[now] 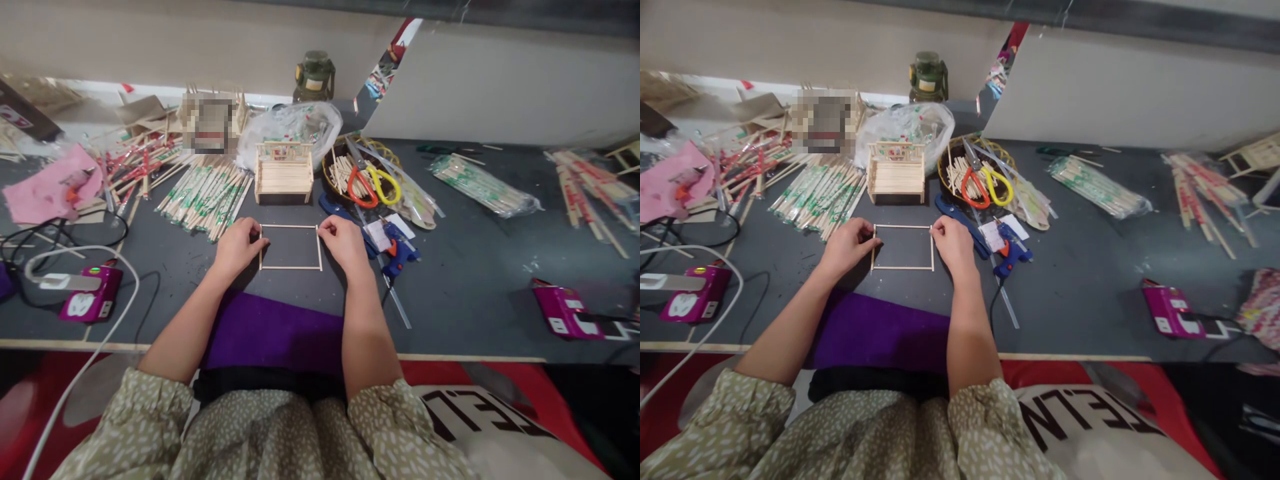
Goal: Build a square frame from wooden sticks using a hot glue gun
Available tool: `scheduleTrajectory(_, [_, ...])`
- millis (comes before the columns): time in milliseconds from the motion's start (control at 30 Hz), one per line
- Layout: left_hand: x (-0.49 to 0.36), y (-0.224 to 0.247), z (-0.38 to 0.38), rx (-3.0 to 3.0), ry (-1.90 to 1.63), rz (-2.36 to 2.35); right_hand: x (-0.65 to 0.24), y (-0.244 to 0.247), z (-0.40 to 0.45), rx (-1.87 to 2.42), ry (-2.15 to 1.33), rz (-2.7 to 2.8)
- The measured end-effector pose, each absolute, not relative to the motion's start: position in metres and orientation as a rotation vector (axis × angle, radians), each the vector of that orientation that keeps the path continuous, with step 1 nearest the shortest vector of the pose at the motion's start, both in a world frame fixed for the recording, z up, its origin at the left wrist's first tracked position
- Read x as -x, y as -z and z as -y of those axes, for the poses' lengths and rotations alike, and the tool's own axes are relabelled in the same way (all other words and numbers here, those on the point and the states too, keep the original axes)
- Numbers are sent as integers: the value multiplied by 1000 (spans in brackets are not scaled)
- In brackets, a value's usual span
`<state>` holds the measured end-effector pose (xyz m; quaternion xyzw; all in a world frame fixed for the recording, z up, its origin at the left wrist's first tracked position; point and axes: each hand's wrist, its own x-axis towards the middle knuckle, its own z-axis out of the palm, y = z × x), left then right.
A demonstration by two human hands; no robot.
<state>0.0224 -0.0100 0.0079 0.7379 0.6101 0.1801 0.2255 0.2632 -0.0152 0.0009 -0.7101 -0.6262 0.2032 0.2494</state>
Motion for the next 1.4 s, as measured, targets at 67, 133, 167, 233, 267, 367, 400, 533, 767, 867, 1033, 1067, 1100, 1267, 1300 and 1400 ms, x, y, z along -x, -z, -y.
scheduleTrajectory(67, [-23, -7, 11, -2065, -519, -1679, -258, 3, 12, 1903, -475, 1756])
scheduleTrajectory(133, [-24, -6, 11, -2073, -512, -1681, -255, 7, 9, 1851, -414, 1821])
scheduleTrajectory(167, [-24, -6, 12, -2072, -505, -1679, -254, 8, 7, 1823, -393, 1854])
scheduleTrajectory(233, [-24, -6, 12, -2072, -491, -1668, -251, 12, 3, 1785, -364, 1911])
scheduleTrajectory(267, [-24, -6, 12, -2072, -486, -1664, -249, 13, 1, 1775, -351, 1935])
scheduleTrajectory(367, [-24, -8, 12, -2079, -465, -1658, -246, 15, -4, 1771, -326, 1982])
scheduleTrajectory(400, [-24, -8, 12, -2085, -460, -1656, -245, 15, -5, 1777, -324, 1990])
scheduleTrajectory(533, [-24, -9, 12, -2108, -455, -1640, -244, 16, -5, 1781, -334, 2010])
scheduleTrajectory(767, [-22, -7, 12, -2117, -481, -1612, -244, 17, -6, 1771, -342, 2017])
scheduleTrajectory(867, [-21, -7, 11, -2124, -485, -1603, -244, 16, -6, 1768, -342, 2021])
scheduleTrajectory(1033, [-22, -8, 11, -2137, -477, -1582, -244, 17, -6, 1762, -336, 2019])
scheduleTrajectory(1067, [-22, -9, 11, -2140, -474, -1578, -243, 17, -6, 1767, -334, 2017])
scheduleTrajectory(1100, [-22, -9, 11, -2141, -471, -1574, -243, 17, -6, 1770, -333, 2015])
scheduleTrajectory(1267, [-22, -10, 10, -2160, -482, -1558, -243, 15, -5, 1776, -346, 2008])
scheduleTrajectory(1300, [-22, -10, 10, -2164, -483, -1554, -243, 15, -5, 1780, -347, 2006])
scheduleTrajectory(1400, [-22, -9, 10, -2167, -473, -1554, -242, 15, -5, 1784, -346, 2002])
